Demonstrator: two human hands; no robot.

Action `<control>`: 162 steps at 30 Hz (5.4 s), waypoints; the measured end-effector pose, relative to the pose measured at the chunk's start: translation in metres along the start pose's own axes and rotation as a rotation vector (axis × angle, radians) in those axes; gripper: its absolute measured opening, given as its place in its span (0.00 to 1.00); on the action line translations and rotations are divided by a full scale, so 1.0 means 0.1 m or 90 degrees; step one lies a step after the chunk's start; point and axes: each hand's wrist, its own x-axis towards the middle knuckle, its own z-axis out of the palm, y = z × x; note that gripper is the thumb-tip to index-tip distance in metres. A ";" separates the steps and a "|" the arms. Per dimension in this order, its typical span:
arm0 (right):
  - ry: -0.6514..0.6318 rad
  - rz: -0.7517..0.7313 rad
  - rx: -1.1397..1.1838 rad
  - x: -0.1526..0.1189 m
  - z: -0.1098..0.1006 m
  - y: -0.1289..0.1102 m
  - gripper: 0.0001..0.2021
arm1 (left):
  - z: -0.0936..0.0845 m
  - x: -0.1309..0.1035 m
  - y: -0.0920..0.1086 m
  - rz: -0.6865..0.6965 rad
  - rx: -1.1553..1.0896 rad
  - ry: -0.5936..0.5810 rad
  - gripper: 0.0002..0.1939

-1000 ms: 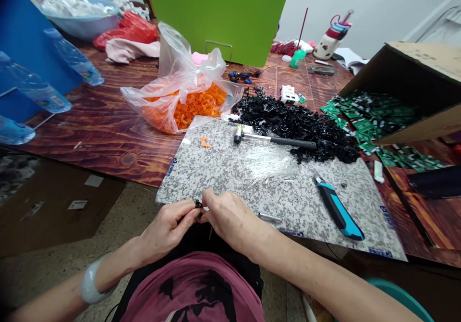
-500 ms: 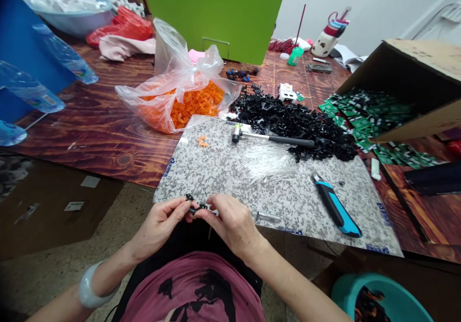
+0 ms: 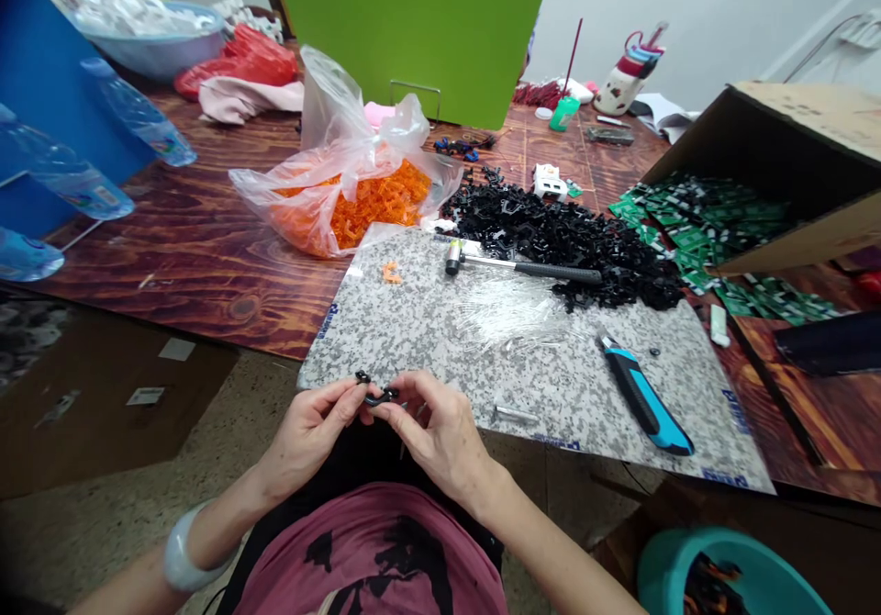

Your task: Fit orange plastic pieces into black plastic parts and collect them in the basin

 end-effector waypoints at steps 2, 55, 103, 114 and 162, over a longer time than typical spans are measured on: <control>-0.015 0.044 0.058 0.00 0.00 0.01 0.09 | 0.00 -0.01 0.00 0.003 -0.009 -0.001 0.14; 0.111 -0.257 -0.232 0.01 0.05 -0.02 0.05 | 0.27 0.01 0.06 -0.053 -0.143 0.209 0.11; -0.018 -0.062 -0.143 0.11 -0.10 -0.30 0.05 | 0.10 0.01 0.08 0.123 0.155 0.145 0.18; 0.099 -0.228 -0.207 0.04 0.10 -0.22 0.05 | 0.17 0.04 0.08 0.035 0.021 0.197 0.15; 0.086 0.049 0.005 0.04 0.21 -0.28 0.03 | 0.08 0.04 0.07 0.148 0.181 0.193 0.17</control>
